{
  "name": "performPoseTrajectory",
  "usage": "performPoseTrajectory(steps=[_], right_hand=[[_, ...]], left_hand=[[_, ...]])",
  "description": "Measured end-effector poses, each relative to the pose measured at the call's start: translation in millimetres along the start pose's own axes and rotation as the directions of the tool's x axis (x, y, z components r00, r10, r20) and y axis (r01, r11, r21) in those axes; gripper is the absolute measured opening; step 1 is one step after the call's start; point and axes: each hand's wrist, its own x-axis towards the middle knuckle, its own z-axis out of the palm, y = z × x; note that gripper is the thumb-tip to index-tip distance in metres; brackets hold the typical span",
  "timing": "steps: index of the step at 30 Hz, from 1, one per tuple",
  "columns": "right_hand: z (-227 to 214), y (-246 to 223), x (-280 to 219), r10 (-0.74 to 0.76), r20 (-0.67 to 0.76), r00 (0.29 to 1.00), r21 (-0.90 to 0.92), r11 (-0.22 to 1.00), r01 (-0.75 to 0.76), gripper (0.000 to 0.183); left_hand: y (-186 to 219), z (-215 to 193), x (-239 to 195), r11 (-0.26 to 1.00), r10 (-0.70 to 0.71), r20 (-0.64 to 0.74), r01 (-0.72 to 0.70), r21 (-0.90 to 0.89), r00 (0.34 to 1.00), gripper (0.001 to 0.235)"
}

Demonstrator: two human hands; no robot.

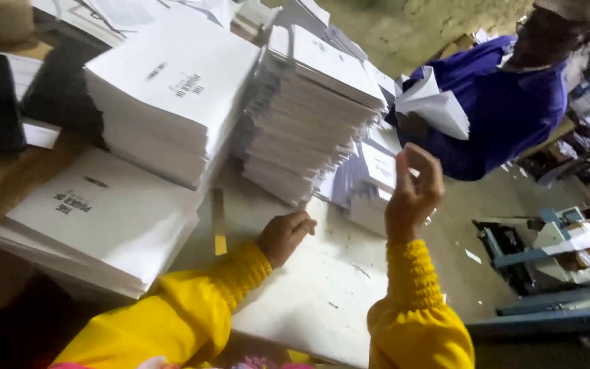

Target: Folding paper booklets and organizing them into neat stacks on a table in a print shop finishing area.

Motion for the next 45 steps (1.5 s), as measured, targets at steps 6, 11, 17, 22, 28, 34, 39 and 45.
performPoseTrajectory(steps=[6,11,17,22,28,34,39,45], right_hand=[[14,-51,62,-0.19,0.281,0.941,0.198,0.971,0.137,0.025],[25,-55,94,-0.211,0.615,0.76,0.043,0.971,0.234,0.055],[46,-76,109,-0.199,0.684,0.701,0.002,0.963,0.271,0.053],[64,-58,109,-0.1,0.749,0.655,-0.114,0.954,0.276,0.061],[58,-62,114,0.082,0.799,0.595,-0.147,0.987,0.062,0.039],[54,-54,116,0.082,0.815,0.574,-0.099,0.995,-0.002,0.028],[55,-58,113,0.019,0.818,0.575,-0.086,0.992,0.09,0.026],[54,-69,101,-0.131,0.788,0.602,-0.057,0.957,0.284,0.031]], left_hand=[[5,-2,-2,0.995,-0.096,0.106,0.1,-0.026,0.99,0.034],[17,-3,-6,0.997,-0.072,0.071,0.071,0.004,0.995,0.039],[14,-2,-7,0.997,-0.075,0.093,0.077,-0.02,0.993,0.041],[17,-7,-8,0.996,-0.093,0.111,0.093,0.002,0.989,0.042],[15,-5,-6,0.996,-0.086,0.141,0.086,0.004,0.986,0.04],[19,-9,-8,0.992,-0.11,0.155,0.117,-0.036,0.982,0.041],[14,-4,-7,0.995,-0.098,0.111,0.102,-0.025,0.989,0.041],[12,-3,-7,0.993,-0.101,0.124,0.107,-0.043,0.987,0.043]])
